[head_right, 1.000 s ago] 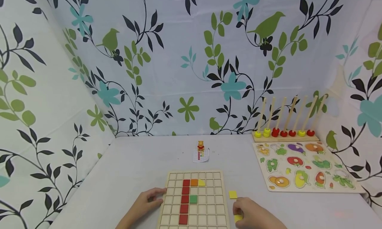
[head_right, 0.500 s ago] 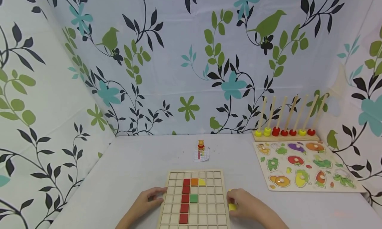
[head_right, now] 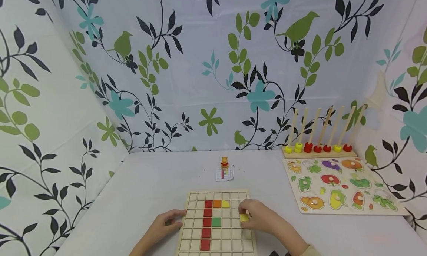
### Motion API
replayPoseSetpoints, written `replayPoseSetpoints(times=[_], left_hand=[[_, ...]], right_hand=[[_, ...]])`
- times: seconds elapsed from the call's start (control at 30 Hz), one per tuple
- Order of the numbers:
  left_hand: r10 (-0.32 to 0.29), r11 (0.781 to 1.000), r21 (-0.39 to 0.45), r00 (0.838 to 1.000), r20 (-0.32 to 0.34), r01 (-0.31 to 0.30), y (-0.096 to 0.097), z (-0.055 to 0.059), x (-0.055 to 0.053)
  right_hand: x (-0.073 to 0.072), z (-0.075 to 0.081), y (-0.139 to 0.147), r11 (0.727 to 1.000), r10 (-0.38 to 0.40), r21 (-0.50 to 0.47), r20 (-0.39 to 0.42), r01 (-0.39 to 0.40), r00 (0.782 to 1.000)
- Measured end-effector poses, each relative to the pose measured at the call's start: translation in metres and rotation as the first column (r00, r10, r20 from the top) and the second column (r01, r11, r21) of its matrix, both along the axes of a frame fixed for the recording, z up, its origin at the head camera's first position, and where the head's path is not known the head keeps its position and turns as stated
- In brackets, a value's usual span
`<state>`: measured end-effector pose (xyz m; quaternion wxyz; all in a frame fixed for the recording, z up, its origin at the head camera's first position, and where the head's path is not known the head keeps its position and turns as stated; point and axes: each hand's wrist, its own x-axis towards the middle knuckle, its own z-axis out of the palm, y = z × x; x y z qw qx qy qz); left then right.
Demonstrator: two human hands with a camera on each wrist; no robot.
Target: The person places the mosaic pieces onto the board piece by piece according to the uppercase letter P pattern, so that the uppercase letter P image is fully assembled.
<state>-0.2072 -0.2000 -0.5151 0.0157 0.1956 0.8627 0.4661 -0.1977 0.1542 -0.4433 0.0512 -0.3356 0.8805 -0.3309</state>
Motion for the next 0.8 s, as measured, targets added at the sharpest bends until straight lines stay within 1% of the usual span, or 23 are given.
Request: replayPoseSetpoints(times=[0.23, 0.3, 0.4, 0.5, 0.7, 0.8], left_hand=[[0.0, 1.0, -0.002, 1.0, -0.007, 0.0, 0.0, 0.0, 0.001], [0.004, 1.0, -0.002, 1.0, -0.003, -0.004, 0.0, 0.001, 0.001], [0.002, 1.0, 0.015, 1.0, 0.019, -0.002, 0.0, -0.001, 0.0], [0.0, 1.0, 0.028, 0.999, 0.035, -0.001, -0.001, -0.002, 0.0], [0.007, 1.0, 0.007, 1.0, 0.025, -0.007, 0.0, -0.001, -0.001], [0.007, 1.0, 0.001, 1.0, 0.023, -0.007, 0.0, 0.0, 0.0]], right_hand=[[-0.007, -0.006, -0.02, 0.999, 0.035, -0.031, -0.059, -0.037, 0.998], [-0.008, -0.007, -0.025, 0.999, 0.036, -0.03, -0.049, -0.037, 0.998], [-0.01, -0.01, -0.031, 0.999, 0.031, -0.018, -0.029, -0.032, 0.999], [-0.012, -0.013, -0.035, 1.0, 0.029, -0.004, -0.03, -0.029, 0.999], [-0.012, -0.017, -0.04, 1.0, 0.015, 0.001, -0.047, -0.015, 0.999], [-0.012, -0.019, -0.042, 1.0, 0.026, 0.008, -0.057, -0.026, 0.998]])
